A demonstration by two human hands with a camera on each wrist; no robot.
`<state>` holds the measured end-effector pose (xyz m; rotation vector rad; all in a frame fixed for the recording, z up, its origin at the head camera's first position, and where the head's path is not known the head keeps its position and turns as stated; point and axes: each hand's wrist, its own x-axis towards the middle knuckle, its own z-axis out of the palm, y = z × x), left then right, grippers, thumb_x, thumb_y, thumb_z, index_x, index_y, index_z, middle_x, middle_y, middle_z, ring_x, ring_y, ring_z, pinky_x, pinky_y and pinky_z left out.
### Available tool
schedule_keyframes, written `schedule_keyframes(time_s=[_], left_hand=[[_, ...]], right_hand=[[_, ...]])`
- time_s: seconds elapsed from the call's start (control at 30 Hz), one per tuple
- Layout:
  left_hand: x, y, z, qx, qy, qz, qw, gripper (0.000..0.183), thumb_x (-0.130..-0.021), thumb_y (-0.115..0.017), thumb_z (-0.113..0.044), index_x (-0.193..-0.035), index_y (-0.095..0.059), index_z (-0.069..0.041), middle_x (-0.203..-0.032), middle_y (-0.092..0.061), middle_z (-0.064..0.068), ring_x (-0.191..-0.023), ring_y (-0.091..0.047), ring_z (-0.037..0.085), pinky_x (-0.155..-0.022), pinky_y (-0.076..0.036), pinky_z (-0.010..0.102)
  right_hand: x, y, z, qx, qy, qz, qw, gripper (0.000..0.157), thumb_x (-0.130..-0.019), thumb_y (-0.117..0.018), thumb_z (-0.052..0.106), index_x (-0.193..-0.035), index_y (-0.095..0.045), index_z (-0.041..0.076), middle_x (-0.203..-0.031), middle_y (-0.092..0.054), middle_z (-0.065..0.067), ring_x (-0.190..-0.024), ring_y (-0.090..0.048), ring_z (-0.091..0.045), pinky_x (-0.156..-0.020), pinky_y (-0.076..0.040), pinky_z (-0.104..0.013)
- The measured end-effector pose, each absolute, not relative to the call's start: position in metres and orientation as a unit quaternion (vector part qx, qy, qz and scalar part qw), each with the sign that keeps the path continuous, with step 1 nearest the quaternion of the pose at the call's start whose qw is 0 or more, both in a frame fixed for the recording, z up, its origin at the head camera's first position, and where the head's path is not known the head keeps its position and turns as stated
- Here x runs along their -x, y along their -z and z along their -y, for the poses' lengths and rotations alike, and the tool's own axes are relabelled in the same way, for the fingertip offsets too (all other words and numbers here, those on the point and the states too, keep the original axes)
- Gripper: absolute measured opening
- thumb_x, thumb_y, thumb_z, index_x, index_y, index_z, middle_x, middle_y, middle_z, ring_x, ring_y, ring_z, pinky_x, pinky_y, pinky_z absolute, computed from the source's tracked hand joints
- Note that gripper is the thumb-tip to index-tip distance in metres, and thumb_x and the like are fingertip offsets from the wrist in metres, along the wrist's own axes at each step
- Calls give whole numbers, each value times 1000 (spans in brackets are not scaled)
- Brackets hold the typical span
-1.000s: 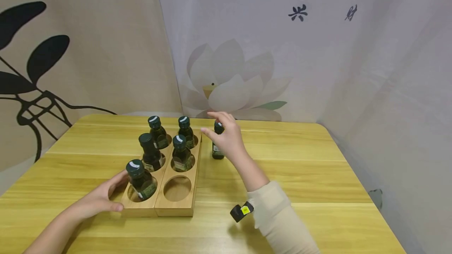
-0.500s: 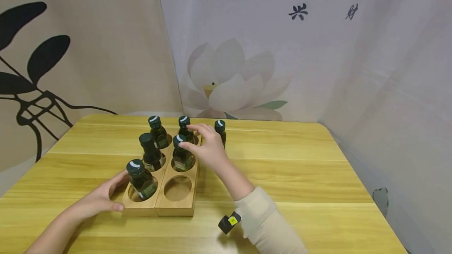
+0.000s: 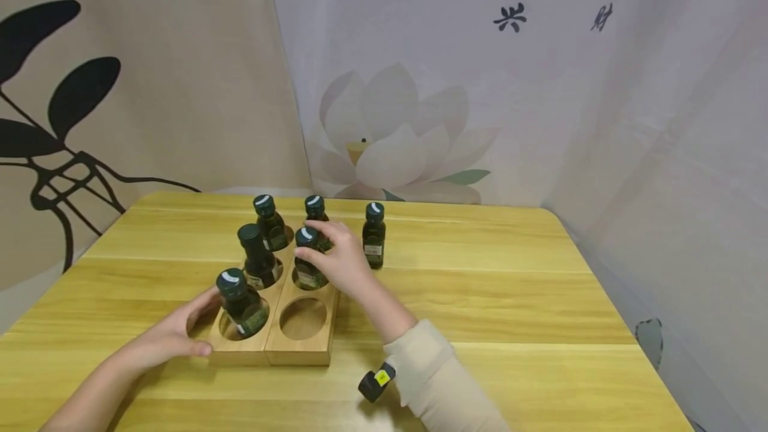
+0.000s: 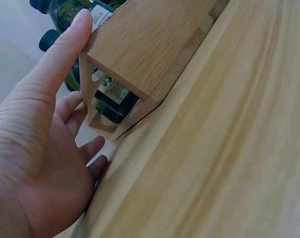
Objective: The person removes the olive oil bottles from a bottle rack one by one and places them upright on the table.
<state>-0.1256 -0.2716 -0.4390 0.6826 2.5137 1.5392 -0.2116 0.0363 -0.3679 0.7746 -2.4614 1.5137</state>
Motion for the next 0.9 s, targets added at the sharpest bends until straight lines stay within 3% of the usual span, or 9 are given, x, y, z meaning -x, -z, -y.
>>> schedule_keyframes(time_s=[0.33,0.63,0.9], left_hand=[[127,440,272,-223,-507,-830,59,100,-76,-82,-31,-154,-21,-14,-154,-14,26,-132,-17,56,-99,-14,74],[128,439,272,-227,-509,-828,59,100,-76,-82,-29,-154,-21,-16,-154,-14,26,-132,-17,56,-99,-14,74],[127,440,273,-225,-504,-832,58,100,-75,-82,-28,-154,-21,-16,-154,-14,26,-132,-17,56,-99,-14,73]], right_hand=[[211,369,-32,-253,-523,809,90,41,-85,-75,24,-122,-66,11,-102,-61,-3,-90,-53,-35,-64,-44,-29],[210,363,-34,-244,-550,792,101,38,-84,-76,20,-119,-67,8,-114,-63,-5,-93,-55,-31,-78,-50,-50],[209,344,-38,-248,-532,795,157,36,-81,-78,19,-115,-70,10,-110,-66,-4,-87,-53,-20,-76,-48,-36]])
